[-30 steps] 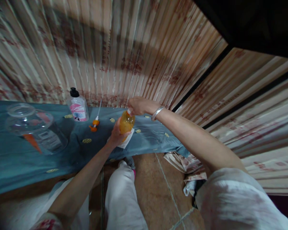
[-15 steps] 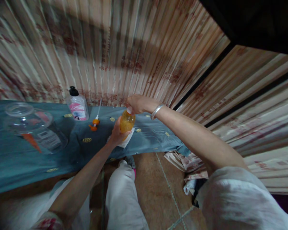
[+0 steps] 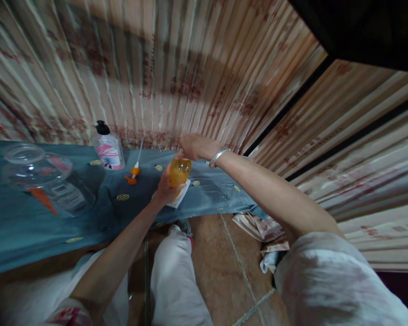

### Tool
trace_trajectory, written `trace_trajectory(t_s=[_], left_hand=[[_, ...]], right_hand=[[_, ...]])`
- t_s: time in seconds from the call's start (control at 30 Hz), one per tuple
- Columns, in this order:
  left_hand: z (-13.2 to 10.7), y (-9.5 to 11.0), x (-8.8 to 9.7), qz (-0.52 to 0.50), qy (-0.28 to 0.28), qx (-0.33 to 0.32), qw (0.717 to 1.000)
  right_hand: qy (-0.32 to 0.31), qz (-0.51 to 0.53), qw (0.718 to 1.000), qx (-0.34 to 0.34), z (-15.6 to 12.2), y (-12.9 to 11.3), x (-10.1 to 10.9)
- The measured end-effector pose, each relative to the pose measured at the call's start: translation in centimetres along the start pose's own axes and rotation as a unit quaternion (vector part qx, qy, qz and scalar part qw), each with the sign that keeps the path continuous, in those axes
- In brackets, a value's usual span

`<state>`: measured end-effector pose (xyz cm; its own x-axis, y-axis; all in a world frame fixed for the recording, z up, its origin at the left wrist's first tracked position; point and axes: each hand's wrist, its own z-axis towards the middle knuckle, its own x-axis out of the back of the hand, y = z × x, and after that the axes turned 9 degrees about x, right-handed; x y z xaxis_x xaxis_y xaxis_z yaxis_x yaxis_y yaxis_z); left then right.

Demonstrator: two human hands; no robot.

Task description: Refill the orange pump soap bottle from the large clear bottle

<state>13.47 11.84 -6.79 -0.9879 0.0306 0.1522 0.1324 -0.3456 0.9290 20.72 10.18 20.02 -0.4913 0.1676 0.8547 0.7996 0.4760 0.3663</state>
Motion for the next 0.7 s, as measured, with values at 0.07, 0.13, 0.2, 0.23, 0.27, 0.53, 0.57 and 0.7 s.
trace_trajectory(t_s=[0.07, 0.13, 0.2, 0.23, 0.27, 0.53, 0.57, 0.7], left_hand=[[0.0, 0.1, 0.0, -0.001, 0.001, 0.003, 1.000], [0.0, 0.2, 0.0, -0.002, 0.000, 0.005, 1.000], [0.0, 0.2, 0.0, -0.002, 0.000, 0.008, 1.000], [0.0, 0.2, -0.1, -0.003, 0.001, 0.009, 1.000], [0.0, 0.2, -0.1, -0.004, 0.002, 0.010, 1.000], [0.0, 0.3, 0.0, -0.014, 0.002, 0.015, 1.000], [0.0, 0.3, 0.0, -0.016, 0.001, 0.015, 1.000], [-0.2, 0.3, -0.3, -0.023, 0.002, 0.019, 1.000]], right_hand=[[0.009, 0.002, 1.000, -0.005, 0.1, 0.2, -0.3], [0.008, 0.010, 1.000, -0.003, 0.1, 0.4, -0.5], [0.001, 0.018, 1.000, 0.008, -0.1, 0.5, -0.5], [-0.001, 0.020, 1.000, 0.013, -0.2, 0.6, -0.5], [-0.002, 0.020, 1.000, 0.017, -0.3, 0.6, -0.5], [0.009, 0.036, 0.997, 0.062, 0.0, 1.4, -0.8], [0.012, 0.041, 0.997, 0.064, -0.1, 1.6, -0.9], [0.055, 0.037, 0.997, 0.036, -1.0, 1.9, -0.4]])
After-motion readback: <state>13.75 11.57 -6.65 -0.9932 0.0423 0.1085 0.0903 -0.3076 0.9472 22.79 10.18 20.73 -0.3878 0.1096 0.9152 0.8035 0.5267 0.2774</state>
